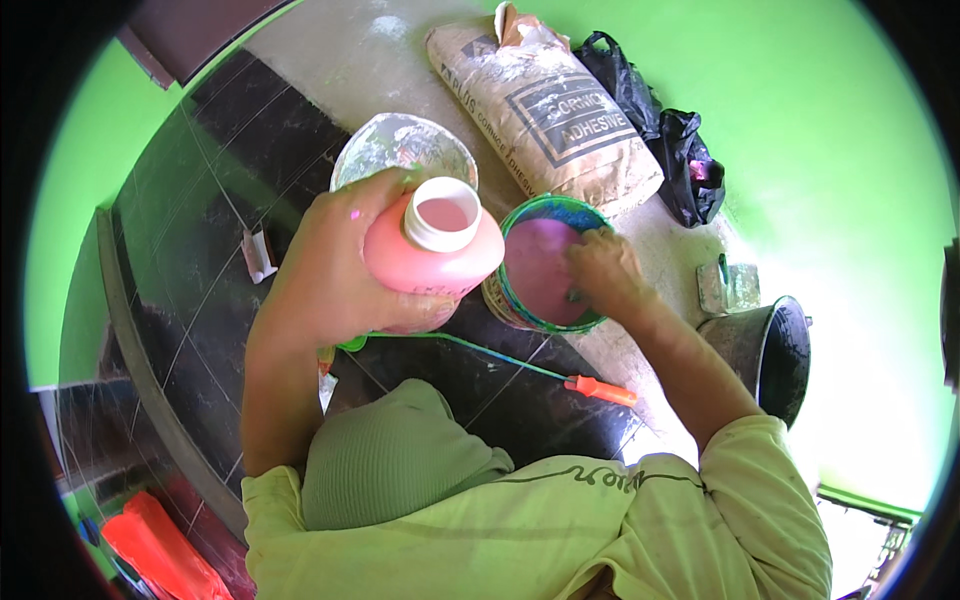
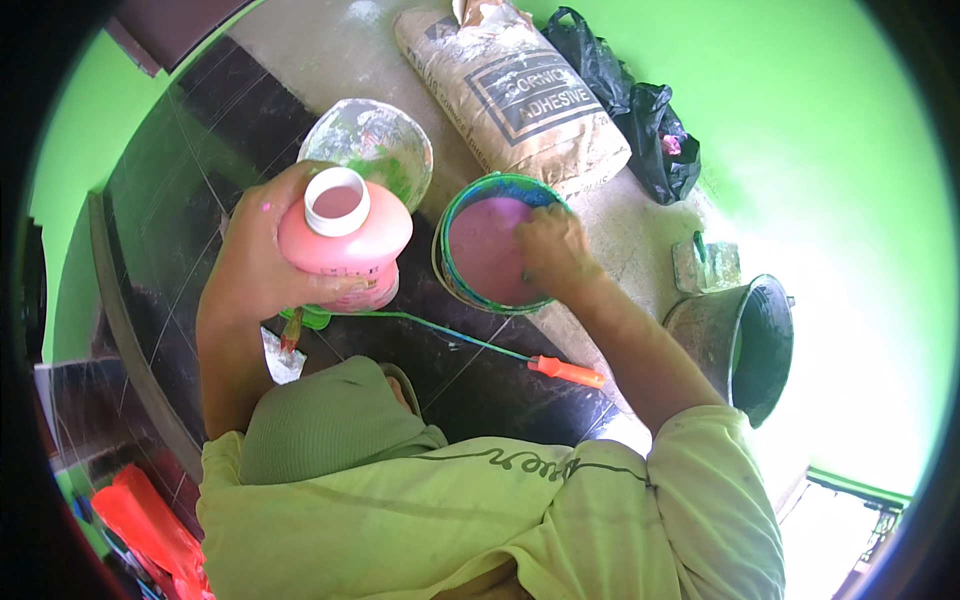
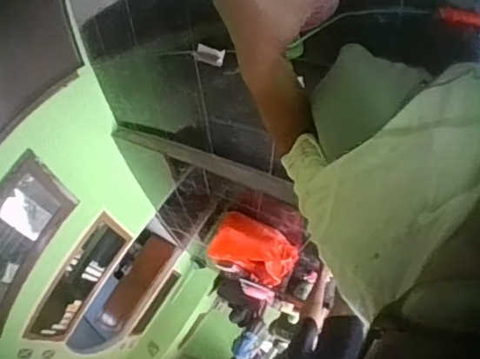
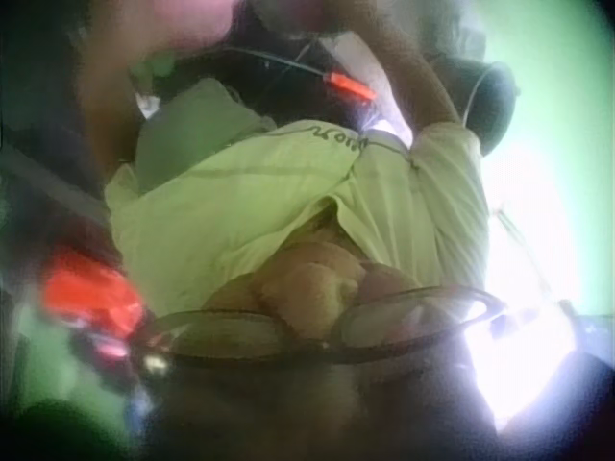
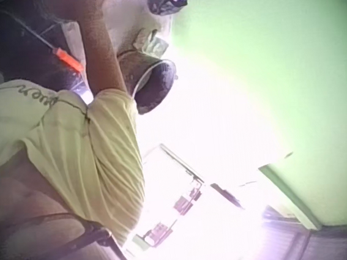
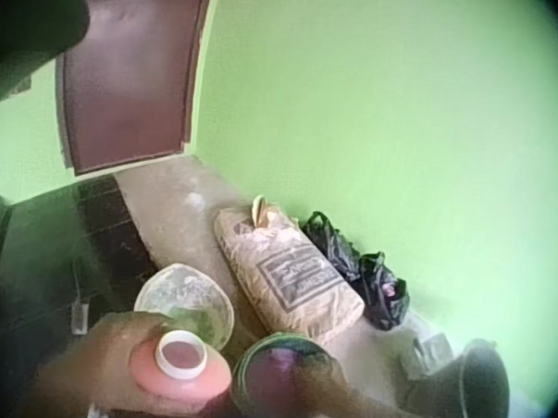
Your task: The person mixes a green liquid in a bucket using a trowel, then adds a pink liquid from a bottle into a second bucket containing a purple mixture and stirs it. The person handles a plastic bag, a trowel, and a bottle during the process.
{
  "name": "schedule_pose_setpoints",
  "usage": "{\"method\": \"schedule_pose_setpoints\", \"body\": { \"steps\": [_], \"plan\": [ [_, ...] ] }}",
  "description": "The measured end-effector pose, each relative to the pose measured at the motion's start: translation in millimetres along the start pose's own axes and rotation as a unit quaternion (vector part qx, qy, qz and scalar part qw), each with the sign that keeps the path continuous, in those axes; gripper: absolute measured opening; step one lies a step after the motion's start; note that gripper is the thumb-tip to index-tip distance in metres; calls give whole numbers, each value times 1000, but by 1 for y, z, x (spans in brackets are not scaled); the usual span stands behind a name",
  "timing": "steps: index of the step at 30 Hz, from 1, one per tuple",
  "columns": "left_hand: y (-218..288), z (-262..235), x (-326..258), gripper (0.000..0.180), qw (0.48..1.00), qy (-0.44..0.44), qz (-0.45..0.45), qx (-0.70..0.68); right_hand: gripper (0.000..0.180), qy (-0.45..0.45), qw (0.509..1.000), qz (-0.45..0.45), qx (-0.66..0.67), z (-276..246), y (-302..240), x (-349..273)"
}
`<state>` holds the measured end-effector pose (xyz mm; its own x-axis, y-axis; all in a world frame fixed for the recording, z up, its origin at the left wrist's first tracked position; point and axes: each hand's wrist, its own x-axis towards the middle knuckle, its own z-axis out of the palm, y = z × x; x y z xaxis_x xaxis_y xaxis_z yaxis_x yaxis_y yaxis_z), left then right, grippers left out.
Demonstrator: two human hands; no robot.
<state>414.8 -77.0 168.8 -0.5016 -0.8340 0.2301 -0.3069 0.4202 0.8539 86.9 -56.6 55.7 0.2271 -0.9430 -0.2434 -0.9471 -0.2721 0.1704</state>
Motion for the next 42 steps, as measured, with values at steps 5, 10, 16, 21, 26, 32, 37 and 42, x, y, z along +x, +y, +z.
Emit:
{"method": "schedule_pose_setpoints", "body": {
  "steps": [5,10,16,21,26,32,37,42],
  "plan": [
    [-4,1,-1,70,999,0,-37,-17,35,121,943,-25,308,-50,-1,-14],
    [4,2,8,70,999,-39,-22,-24,37,-31,931,4,363,-41,24,2],
    [-6,12,2,73,999,-39,-11,15,47,68,903,-58,420,-16,16,-11],
    [-1,21,8,74,997,-59,0,48,45,-59,823,60,561,-15,30,-13],
    [-3,18,-2,78,996,-40,22,71,51,11,665,-31,746,-79,27,-62],
    [10,24,-1,74,992,-55,85,80,50,-61,404,-461,788,-166,6,-118],
    [26,26,-4,74,995,-85,35,46,47,-123,338,-540,761,-167,7,-124],
    [28,30,0,71,993,-74,61,72,45,-123,387,-418,813,-149,41,-102]
  ]
}}
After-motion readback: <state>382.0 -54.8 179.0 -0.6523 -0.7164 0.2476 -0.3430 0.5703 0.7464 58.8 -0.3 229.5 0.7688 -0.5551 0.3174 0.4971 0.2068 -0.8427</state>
